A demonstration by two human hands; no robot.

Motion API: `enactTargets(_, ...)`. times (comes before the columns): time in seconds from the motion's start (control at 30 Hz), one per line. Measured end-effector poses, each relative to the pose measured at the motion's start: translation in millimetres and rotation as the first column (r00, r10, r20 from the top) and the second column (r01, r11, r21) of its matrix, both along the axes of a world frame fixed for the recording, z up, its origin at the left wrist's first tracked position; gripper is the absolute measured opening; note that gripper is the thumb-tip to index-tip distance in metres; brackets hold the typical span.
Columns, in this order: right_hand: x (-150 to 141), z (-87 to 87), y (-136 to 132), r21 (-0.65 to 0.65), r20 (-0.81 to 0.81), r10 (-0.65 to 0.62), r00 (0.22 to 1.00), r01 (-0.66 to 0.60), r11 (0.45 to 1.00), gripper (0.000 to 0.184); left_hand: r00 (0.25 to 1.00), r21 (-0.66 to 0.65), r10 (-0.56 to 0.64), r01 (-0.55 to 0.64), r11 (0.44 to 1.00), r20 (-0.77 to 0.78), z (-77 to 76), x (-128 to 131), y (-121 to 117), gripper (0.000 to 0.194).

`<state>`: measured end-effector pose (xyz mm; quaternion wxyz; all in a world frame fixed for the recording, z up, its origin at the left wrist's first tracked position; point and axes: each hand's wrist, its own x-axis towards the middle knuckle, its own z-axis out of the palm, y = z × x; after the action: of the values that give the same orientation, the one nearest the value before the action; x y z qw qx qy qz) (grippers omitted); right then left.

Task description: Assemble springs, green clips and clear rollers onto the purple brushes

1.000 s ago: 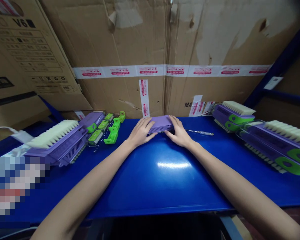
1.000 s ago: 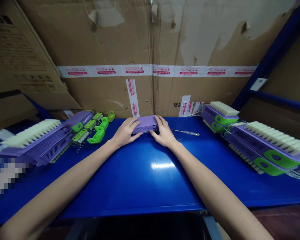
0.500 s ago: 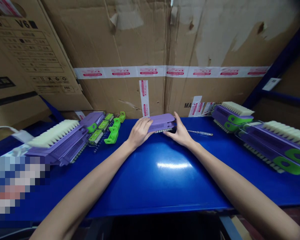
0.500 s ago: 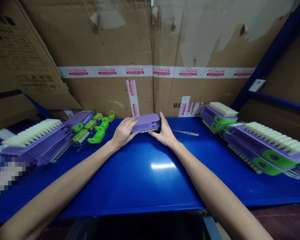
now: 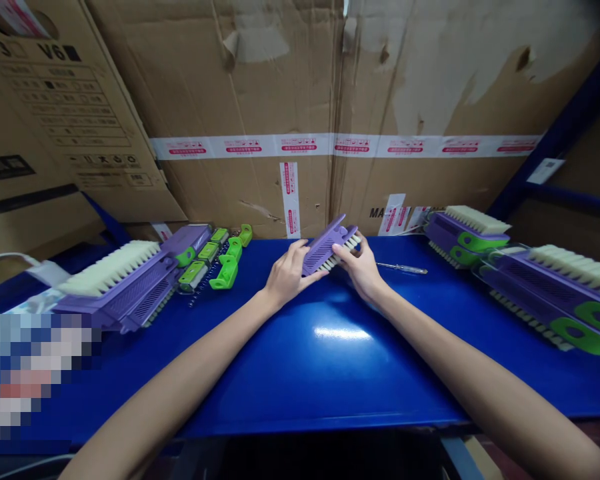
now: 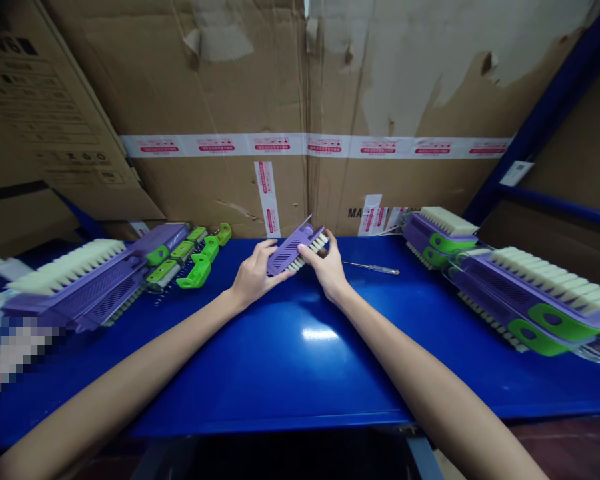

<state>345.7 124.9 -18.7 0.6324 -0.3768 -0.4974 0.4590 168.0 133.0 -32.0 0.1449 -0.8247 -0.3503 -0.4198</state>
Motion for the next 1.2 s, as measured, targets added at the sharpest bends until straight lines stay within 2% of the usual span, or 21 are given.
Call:
enactTargets(0.07, 4, 3.4, 2, -0.019, -0.017, -0.056, 0.998, 0.055, 0.998, 0.089, 0.994, 0.013, -0.069, 0.071, 0.997, -0.088, 1.3, 2, -2, 0.056)
enactTargets(0.13, 10, 6.0, 6, -0.007, 0.038, -0.122, 0.992, 0.123, 0.992, 0.092, 0.975, 0.037, -0.12, 0.13, 0.991, -0.188, 3.3, 4, -3, 0.056)
enactTargets(0.27, 23, 8.8, 13, 0.138, 0.226, -0.241, 0.944, 0.213, 0.967, 0.099, 0.943, 0.078, -0.094, 0.125, 0.989, -0.318, 7.1, 7, -5, 0.043)
enactTargets(0.43, 26, 11.7, 14, 0.323, 0.42, -0.346, 0.839, 0.218, 0.921, 0.103, 0.96, 0.147, 0.016, 0.026, 0.989, -0.28, 7.2, 6, -6, 0.035)
enactTargets(0.57, 23, 13.0, 15, 0.38, 0.585, -0.377, 0.718, 0.168, 0.91, 0.101, 0.975, 0.157, 0.094, -0.063, 0.986, -0.199, 6.4, 4, -5, 0.039)
enactTargets(0.67, 20, 12.1, 18, 0.386, 0.657, -0.362, 0.661, 0.117, 0.915, 0.098, 0.98, 0.098, 0.161, -0.15, 0.984, -0.117, 6.4, -1, -2, 0.051)
enactTargets(0.73, 18, 10.4, 20, 0.396, 0.704, -0.348, 0.62, 0.065, 0.916, 0.096, 0.975, 0.014, 0.193, -0.192, 0.981, -0.108, 6.1, -5, 3, 0.056)
enactTargets(0.83, 15, 7.4, 20, 0.401, 0.801, -0.338, 0.494, -0.023, 0.916, 0.09, 0.968, -0.197, 0.17, -0.206, 0.959, -0.182, 4.4, -11, 11, 0.045)
enactTargets(0.9, 14, 6.3, 19, 0.391, 0.853, -0.334, 0.4, -0.067, 0.918, 0.086, 0.965, -0.341, 0.132, -0.205, 0.917, -0.226, 2.9, -14, 15, 0.036)
enactTargets(0.97, 15, 6.4, 18, 0.395, 0.876, -0.344, 0.338, -0.093, 0.914, 0.083, 0.964, -0.423, 0.118, -0.212, 0.881, -0.238, 1.8, -15, 18, 0.034)
enactTargets(1.07, 19, 7.6, 16, 0.424, 0.878, -0.378, 0.293, -0.112, 0.899, 0.08, 0.961, -0.424, 0.121, -0.221, 0.879, -0.25, 1.6, -15, 19, 0.034)
enactTargets(1.2, 29, 8.2, 10, 0.397, 0.899, -0.361, 0.247, -0.114, 0.91, 0.083, 0.945, -0.302, 0.111, -0.208, 0.93, -0.309, 2.5, -15, 19, 0.036)
